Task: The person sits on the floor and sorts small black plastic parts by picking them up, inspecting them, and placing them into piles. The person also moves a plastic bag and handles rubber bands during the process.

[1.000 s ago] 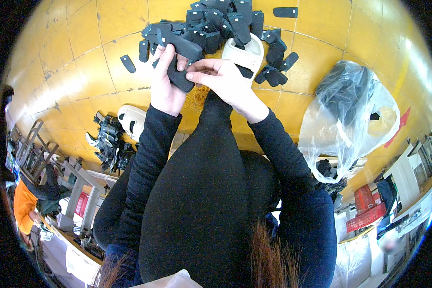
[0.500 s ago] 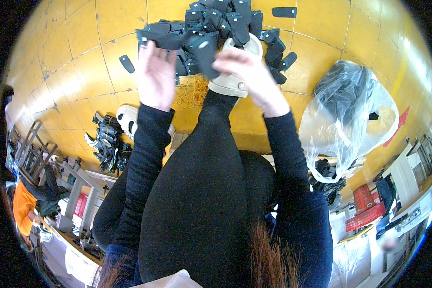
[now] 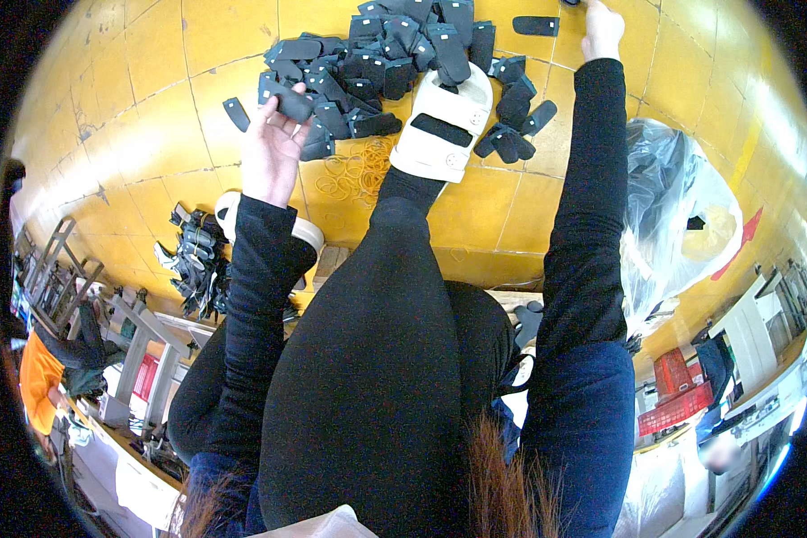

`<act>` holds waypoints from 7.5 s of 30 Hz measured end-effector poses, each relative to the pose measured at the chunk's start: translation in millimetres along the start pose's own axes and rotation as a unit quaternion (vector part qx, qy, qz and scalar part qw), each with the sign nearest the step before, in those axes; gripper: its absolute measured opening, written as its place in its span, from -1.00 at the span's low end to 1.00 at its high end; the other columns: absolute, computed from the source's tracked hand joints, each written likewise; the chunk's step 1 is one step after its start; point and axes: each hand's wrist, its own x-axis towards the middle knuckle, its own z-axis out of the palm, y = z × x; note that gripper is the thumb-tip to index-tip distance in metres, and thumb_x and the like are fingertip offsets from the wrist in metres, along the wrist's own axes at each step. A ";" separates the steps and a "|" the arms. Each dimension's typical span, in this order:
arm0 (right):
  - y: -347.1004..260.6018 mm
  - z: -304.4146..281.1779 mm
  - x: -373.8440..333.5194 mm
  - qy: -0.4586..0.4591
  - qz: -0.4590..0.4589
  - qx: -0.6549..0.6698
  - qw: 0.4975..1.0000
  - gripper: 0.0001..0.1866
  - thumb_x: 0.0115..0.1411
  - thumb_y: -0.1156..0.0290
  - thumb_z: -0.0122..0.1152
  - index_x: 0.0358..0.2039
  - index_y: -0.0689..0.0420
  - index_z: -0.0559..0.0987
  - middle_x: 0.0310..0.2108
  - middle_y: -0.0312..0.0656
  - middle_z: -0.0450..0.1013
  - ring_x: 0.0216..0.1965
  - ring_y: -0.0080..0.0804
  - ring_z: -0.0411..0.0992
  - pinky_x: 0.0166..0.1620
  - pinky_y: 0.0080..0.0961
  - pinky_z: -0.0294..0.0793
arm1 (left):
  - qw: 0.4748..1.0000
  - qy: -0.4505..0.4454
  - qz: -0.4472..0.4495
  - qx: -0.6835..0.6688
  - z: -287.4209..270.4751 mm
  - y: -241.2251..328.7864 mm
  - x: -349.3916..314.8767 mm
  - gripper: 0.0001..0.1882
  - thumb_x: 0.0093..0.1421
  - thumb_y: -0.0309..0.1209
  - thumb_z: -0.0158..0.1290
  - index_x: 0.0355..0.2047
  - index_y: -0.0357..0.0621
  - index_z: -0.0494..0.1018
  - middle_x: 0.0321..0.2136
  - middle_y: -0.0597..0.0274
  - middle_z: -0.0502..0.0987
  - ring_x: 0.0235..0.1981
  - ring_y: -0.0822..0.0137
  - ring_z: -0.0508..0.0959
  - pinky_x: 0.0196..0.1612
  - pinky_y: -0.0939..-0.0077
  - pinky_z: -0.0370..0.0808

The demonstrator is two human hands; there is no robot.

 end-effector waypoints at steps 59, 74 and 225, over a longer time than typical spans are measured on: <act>-31.6 -27.5 -248.1 -0.226 -0.300 -0.224 0.899 -0.85 0.19 0.48 0.11 -0.25 0.23 0.56 -0.31 -0.15 0.48 -0.28 -0.39 0.47 -0.18 -0.56 0.42 | 0.991 -0.013 -0.094 0.097 -2.0 -17.5 -1.8 -0.83 0.23 -0.36 0.03 -0.18 -0.09 0.42 -0.47 0.37 0.44 -0.41 0.46 0.42 -0.24 0.52 0.36; -107.4 88.5 -257.6 -0.267 -0.500 -0.180 0.804 -0.80 0.07 0.54 0.03 -0.28 0.16 0.55 -0.28 -0.05 0.45 -0.19 -0.09 0.42 -0.07 -0.29 0.40 | 0.987 -0.026 -0.106 0.121 -15.9 -12.5 5.7 -0.81 0.27 -0.45 -0.07 -0.12 -0.18 0.37 -0.39 0.28 0.49 -0.29 0.36 0.52 -0.17 0.46 0.47; -59.3 182.5 -358.8 -0.302 -0.372 -0.259 0.839 -0.87 0.20 0.42 0.09 -0.29 0.20 0.49 -0.67 -0.07 0.45 -0.62 -0.21 0.48 -0.49 -0.34 0.45 | 0.878 0.080 0.229 0.412 -72.5 -50.9 45.1 -0.84 0.07 -0.55 0.05 -0.51 -0.15 0.26 -0.50 0.22 0.37 -0.39 0.26 0.44 -0.28 0.41 0.37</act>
